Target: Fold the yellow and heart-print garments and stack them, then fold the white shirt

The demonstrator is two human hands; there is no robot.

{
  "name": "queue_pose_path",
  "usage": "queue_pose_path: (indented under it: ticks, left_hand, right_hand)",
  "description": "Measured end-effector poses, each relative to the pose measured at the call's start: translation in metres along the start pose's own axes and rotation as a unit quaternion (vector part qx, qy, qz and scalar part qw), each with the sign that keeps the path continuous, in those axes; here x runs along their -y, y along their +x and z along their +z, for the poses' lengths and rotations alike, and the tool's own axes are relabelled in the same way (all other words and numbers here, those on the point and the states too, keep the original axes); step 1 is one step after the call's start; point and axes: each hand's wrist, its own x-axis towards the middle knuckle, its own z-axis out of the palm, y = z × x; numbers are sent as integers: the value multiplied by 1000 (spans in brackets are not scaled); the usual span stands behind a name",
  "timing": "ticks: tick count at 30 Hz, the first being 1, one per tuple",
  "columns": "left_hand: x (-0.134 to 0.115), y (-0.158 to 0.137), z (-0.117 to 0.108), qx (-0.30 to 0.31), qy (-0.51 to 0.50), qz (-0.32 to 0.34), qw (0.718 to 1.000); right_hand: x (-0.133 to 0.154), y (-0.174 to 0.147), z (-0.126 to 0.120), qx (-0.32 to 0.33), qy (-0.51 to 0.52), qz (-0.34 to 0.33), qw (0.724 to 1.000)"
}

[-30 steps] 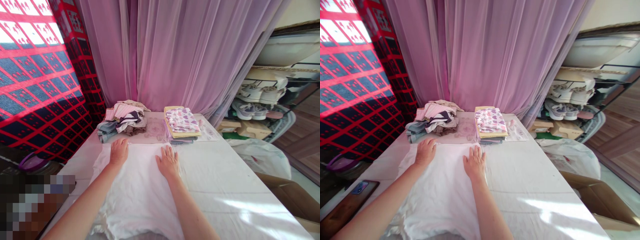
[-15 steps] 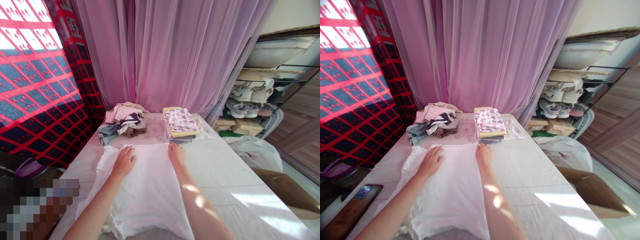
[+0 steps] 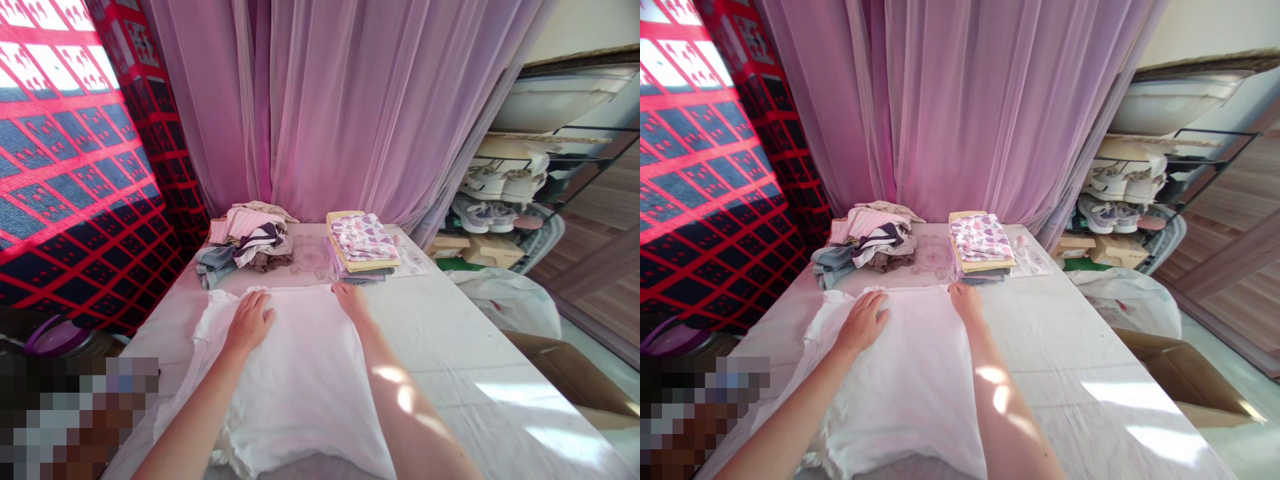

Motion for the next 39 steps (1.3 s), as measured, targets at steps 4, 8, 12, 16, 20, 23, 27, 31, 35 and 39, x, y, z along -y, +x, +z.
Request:
queue_pose_path:
  ticks: [4, 8, 12, 16, 20, 23, 27, 31, 35, 39]
  left_hand:
    - [0, 0, 0, 4, 2, 0, 1000]
    - [1, -1, 0, 13, 6, -8, 1000]
    - [1, 0, 1, 25, 31, -27, 999]
    - [-3, 0, 0, 45, 62, -50, 996]
    - [-7, 1, -1, 56, 74, -74, 993]
    - [-9, 1, -1, 61, 88, -78, 991]
    - [-10, 2, -2, 72, 102, -83, 989]
    - [-11, 3, -4, 92, 102, -93, 986]
    - [-14, 4, -6, 107, 114, -107, 982]
    - [-13, 4, -3, 108, 116, -108, 981]
  right_hand:
    - [-3, 4, -2, 13, -15, -10, 1000]
    - [-6, 6, -2, -6, -39, 1, 999]
    - [-1, -2, 5, -33, -64, 18, 997]
    - [7, -9, 12, -60, -84, 28, 994]
    - [0, -7, 4, -65, -81, 59, 993]
    - [-7, -6, -8, -78, -71, 91, 990]
    - [12, -20, -6, -85, -51, -23, 995]
    - [52, -42, 24, 48, -44, -290, 955]
    - [58, -43, 40, 152, -98, -282, 942]
    - [26, -27, 27, 145, -148, -185, 961]
